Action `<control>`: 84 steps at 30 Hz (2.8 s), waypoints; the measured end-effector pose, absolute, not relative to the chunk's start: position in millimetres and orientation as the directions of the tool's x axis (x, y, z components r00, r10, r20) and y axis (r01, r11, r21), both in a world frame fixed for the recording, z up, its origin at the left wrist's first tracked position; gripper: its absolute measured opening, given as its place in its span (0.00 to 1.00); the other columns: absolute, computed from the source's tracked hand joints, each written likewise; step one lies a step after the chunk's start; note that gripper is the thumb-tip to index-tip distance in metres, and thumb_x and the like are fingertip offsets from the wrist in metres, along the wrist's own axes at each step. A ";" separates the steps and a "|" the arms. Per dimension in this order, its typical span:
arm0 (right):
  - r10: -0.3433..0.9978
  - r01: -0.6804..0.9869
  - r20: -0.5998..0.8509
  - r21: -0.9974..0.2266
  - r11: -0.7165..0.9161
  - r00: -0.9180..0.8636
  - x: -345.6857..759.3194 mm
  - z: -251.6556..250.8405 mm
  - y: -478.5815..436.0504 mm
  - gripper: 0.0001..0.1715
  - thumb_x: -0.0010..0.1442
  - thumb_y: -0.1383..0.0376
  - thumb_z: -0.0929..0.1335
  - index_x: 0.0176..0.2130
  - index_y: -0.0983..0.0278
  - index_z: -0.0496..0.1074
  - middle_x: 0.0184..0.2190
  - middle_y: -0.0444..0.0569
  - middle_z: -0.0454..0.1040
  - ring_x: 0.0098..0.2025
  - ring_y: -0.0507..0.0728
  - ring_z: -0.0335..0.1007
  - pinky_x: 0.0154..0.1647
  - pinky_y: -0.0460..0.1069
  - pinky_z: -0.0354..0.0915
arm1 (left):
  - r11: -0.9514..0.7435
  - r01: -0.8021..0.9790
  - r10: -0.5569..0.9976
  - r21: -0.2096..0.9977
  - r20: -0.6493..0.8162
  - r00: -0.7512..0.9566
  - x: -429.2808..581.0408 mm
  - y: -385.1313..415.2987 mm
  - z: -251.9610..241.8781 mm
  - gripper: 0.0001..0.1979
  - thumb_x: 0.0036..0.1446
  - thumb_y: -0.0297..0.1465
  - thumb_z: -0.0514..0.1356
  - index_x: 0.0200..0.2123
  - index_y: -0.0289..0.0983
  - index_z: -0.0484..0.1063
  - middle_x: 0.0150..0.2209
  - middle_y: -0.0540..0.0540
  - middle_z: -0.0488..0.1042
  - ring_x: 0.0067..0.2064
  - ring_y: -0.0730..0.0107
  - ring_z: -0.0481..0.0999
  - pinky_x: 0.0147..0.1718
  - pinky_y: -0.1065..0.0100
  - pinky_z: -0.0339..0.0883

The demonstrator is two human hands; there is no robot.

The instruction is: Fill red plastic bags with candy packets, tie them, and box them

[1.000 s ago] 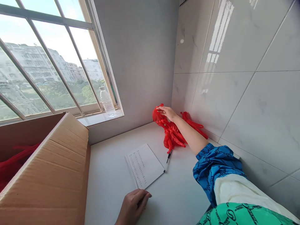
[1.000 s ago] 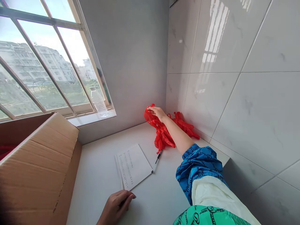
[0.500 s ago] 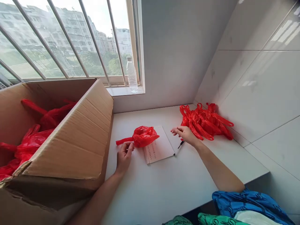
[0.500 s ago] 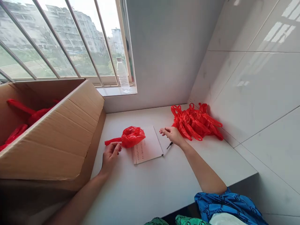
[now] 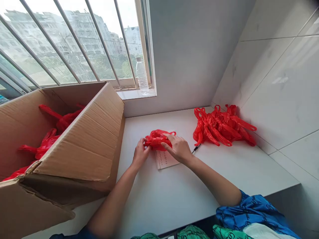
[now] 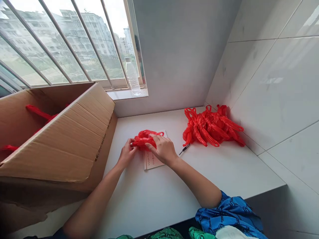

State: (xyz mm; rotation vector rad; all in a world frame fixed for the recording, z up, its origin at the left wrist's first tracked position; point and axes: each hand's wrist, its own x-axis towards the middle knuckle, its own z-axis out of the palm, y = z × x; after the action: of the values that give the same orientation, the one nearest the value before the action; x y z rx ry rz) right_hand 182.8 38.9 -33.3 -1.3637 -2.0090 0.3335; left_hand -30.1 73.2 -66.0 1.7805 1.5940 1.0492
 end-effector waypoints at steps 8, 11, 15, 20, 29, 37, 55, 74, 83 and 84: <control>0.981 0.853 0.191 -0.516 0.077 0.027 231.5 -48.4 55.6 0.22 0.70 0.53 0.60 0.56 0.58 0.72 0.45 0.55 0.80 0.44 0.66 0.77 0.42 0.55 0.65 | -0.467 0.199 0.884 0.862 0.463 0.070 0.9 66.6 -40.7 0.27 0.60 0.35 0.62 0.60 0.46 0.58 0.65 0.41 0.58 0.53 0.65 0.75 0.51 0.59 0.73; 0.968 0.754 0.251 -0.631 0.182 -0.024 233.9 -51.4 55.7 0.20 0.70 0.54 0.60 0.54 0.56 0.72 0.50 0.51 0.78 0.47 0.62 0.76 0.44 0.53 0.66 | -0.220 0.219 0.955 0.950 0.256 -0.149 -9.1 77.0 -65.0 0.27 0.60 0.38 0.60 0.59 0.44 0.55 0.65 0.38 0.57 0.54 0.63 0.74 0.45 0.62 0.75; 0.977 0.653 0.172 -0.726 0.214 -0.130 222.3 -59.1 54.9 0.25 0.66 0.50 0.64 0.58 0.54 0.68 0.52 0.50 0.77 0.50 0.63 0.74 0.44 0.53 0.67 | -0.098 0.332 0.995 0.938 0.086 0.049 -6.8 84.2 -79.7 0.27 0.59 0.38 0.61 0.59 0.39 0.59 0.58 0.37 0.68 0.50 0.61 0.76 0.41 0.62 0.74; 0.983 0.546 0.113 -0.819 0.176 -0.147 223.7 -62.2 57.7 0.23 0.59 0.57 0.70 0.53 0.56 0.70 0.42 0.46 0.79 0.42 0.61 0.75 0.37 0.51 0.66 | -0.345 0.488 0.938 0.802 0.275 0.212 12.7 82.3 -52.9 0.14 0.58 0.30 0.56 0.48 0.41 0.71 0.44 0.46 0.78 0.42 0.65 0.77 0.40 0.65 0.71; 0.977 0.670 0.164 -0.712 0.211 -0.134 254.9 -50.5 57.4 0.20 0.54 0.57 0.73 0.47 0.57 0.74 0.47 0.48 0.77 0.36 0.57 0.74 0.34 0.50 0.65 | -0.233 0.459 0.944 0.857 0.086 0.319 -31.0 76.5 -57.4 0.20 0.55 0.40 0.62 0.50 0.39 0.72 0.45 0.43 0.77 0.44 0.60 0.78 0.38 0.64 0.75; 0.975 0.525 0.137 -0.825 0.209 -0.173 242.3 -49.6 51.1 0.12 0.62 0.53 0.69 0.39 0.58 0.73 0.42 0.46 0.79 0.41 0.58 0.76 0.38 0.51 0.68 | -0.109 0.217 0.982 0.970 0.071 0.176 -17.4 85.8 -44.1 0.26 0.60 0.46 0.57 0.57 0.40 0.69 0.55 0.41 0.73 0.53 0.57 0.75 0.47 0.60 0.74; 0.796 0.668 0.605 -0.583 0.463 -0.024 225.0 -35.7 45.8 0.15 0.67 0.56 0.65 0.46 0.61 0.74 0.47 0.52 0.78 0.50 0.61 0.72 0.57 0.58 0.62 | -0.350 0.150 0.936 0.925 0.351 0.015 -26.6 77.1 -2.3 0.16 0.61 0.32 0.51 0.49 0.38 0.72 0.38 0.45 0.78 0.44 0.63 0.78 0.47 0.60 0.72; 0.936 0.883 0.251 -0.340 0.323 -0.246 175.4 -97.4 33.7 0.38 0.72 0.50 0.55 0.69 0.74 0.54 0.70 0.60 0.53 0.73 0.64 0.46 0.72 0.62 0.46 | -0.589 0.801 0.790 0.107 0.282 0.544 14.0 56.5 -94.9 0.28 0.68 0.31 0.45 0.69 0.32 0.55 0.68 0.39 0.59 0.69 0.57 0.58 0.66 0.52 0.53; 0.946 0.881 0.202 -0.355 0.313 -0.254 175.8 -109.0 37.9 0.42 0.72 0.47 0.51 0.70 0.74 0.53 0.71 0.57 0.51 0.73 0.63 0.44 0.73 0.60 0.43 | -0.577 0.808 0.795 0.118 0.308 0.522 10.0 55.9 -115.8 0.28 0.68 0.32 0.44 0.69 0.30 0.55 0.69 0.40 0.56 0.71 0.57 0.54 0.68 0.52 0.52; 0.946 0.879 0.201 -0.359 0.313 -0.255 175.6 -109.9 38.0 0.42 0.72 0.47 0.51 0.70 0.73 0.52 0.71 0.57 0.51 0.73 0.63 0.44 0.73 0.60 0.43 | -0.575 0.808 0.797 0.127 0.309 0.519 10.0 56.1 -116.2 0.28 0.68 0.32 0.44 0.69 0.31 0.55 0.69 0.40 0.56 0.71 0.57 0.54 0.68 0.52 0.52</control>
State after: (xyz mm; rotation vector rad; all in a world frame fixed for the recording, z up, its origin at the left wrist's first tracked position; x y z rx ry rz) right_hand 175.6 38.0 -109.9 -1.6279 -2.2108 0.2438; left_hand 10.0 56.1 -116.2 2.7660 1.4620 0.5357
